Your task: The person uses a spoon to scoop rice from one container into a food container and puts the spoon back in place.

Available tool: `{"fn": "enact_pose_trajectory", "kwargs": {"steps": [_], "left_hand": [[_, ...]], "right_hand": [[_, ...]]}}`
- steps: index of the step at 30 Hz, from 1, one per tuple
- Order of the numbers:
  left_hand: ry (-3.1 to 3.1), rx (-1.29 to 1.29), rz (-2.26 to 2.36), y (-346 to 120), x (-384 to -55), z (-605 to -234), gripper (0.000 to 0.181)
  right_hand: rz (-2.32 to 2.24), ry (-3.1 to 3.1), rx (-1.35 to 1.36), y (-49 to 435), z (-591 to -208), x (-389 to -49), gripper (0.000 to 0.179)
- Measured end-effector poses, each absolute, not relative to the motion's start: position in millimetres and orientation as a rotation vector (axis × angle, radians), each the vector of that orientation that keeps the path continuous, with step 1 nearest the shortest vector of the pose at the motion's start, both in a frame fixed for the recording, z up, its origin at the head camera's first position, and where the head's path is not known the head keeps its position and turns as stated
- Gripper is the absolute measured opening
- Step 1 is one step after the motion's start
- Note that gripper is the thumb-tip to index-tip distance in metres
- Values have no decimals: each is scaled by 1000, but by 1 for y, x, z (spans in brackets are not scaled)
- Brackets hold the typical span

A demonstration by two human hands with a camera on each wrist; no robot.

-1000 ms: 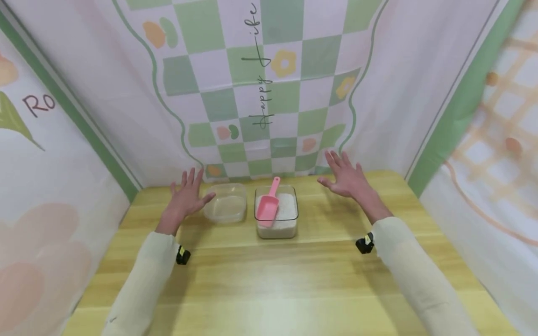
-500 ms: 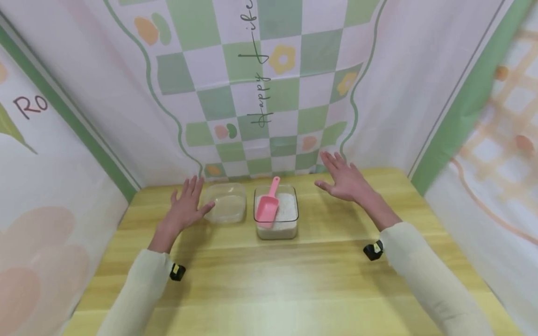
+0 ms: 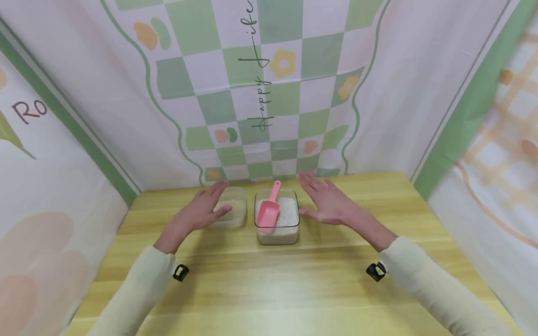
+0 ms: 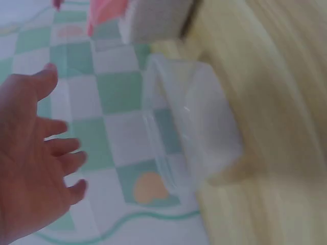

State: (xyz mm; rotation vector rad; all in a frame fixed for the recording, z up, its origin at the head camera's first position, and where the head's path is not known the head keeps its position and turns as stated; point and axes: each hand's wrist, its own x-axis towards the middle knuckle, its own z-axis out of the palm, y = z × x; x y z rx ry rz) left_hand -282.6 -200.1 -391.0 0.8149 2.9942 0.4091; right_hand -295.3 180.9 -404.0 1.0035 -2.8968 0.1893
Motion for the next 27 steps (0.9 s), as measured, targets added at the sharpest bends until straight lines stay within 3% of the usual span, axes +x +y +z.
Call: {"fn": "enact_pose_trajectory", "kwargs": {"steps": [18,27], "left_hand": [[2713,1314,-284,-104,-316,-356,74],[2537,1661,-483,-81,-331,-364,46]], "right_hand": [[226,-2948,1083,152,-433,-288,94],[125,-2969,1089,148,-433,-284,94]]}}
